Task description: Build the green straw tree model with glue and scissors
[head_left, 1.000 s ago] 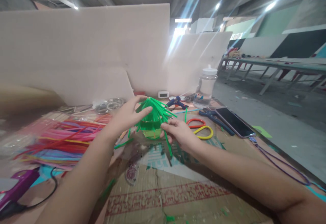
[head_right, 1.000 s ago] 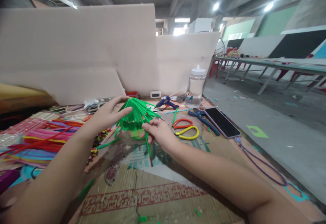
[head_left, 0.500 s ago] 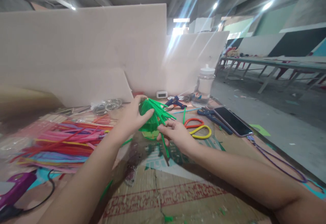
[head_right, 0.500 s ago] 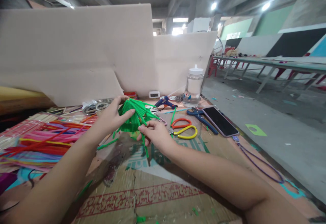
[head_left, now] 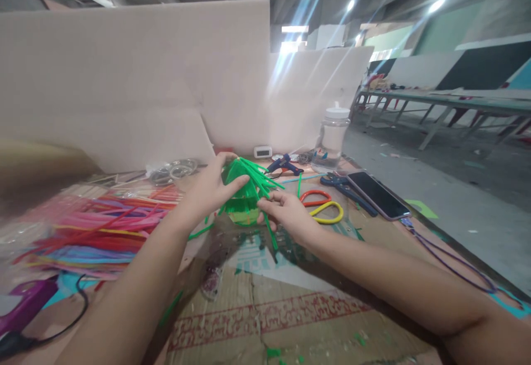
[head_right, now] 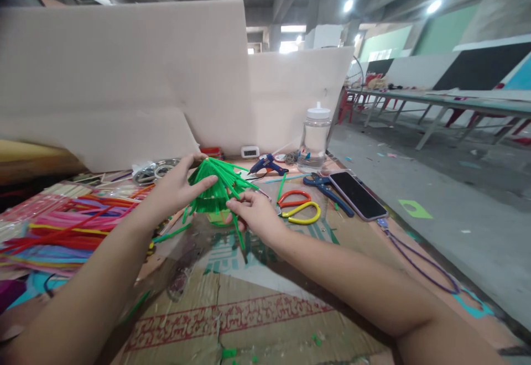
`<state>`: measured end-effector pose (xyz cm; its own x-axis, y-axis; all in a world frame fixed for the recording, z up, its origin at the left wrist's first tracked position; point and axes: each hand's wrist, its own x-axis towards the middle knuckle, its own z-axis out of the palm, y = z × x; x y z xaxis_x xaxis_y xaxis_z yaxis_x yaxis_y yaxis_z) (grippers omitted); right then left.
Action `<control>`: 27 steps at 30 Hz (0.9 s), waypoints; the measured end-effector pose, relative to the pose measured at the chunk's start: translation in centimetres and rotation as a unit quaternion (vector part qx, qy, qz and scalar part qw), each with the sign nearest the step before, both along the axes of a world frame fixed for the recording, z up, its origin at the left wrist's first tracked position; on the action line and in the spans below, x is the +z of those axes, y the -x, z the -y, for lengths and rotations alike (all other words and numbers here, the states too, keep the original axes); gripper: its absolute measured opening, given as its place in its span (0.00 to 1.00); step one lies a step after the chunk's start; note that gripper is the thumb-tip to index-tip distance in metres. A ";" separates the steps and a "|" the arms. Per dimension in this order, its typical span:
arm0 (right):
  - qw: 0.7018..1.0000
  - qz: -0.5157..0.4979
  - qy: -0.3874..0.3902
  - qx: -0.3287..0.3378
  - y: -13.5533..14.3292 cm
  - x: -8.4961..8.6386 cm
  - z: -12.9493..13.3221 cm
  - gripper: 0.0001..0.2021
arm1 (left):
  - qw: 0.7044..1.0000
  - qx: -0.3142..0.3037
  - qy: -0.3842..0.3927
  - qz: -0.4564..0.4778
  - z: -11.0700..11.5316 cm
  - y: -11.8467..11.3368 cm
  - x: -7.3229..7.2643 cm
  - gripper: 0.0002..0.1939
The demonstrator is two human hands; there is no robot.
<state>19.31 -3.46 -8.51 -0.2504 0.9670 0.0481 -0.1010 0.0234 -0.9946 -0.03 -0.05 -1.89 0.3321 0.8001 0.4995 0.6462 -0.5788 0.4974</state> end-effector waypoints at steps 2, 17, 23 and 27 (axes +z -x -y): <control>1.000 -0.015 0.005 0.002 -0.1 0.0 0.1 0.19 | 1.000 -0.002 0.003 0.001 0.0 0.0 0.0 0.23; 0.999 0.025 -0.010 -0.019 0.1 0.2 0.1 0.14 | 1.000 -0.014 -0.005 -0.010 0.5 -0.4 0.4 0.25; 0.999 0.024 -0.017 -0.019 0.1 0.3 0.3 0.14 | 0.999 0.027 -0.012 -0.015 0.9 -1.0 0.3 0.25; 0.999 0.031 -0.012 -0.027 0.2 0.3 0.4 0.14 | 0.999 0.039 -0.025 -0.022 1.0 -1.4 0.2 0.24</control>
<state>19.09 -3.88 -8.21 -0.2018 0.9777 0.0578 -0.0366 0.0514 -0.9980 1.33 -1.08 -1.70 0.2927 0.7991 0.5251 0.7107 -0.5492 0.4397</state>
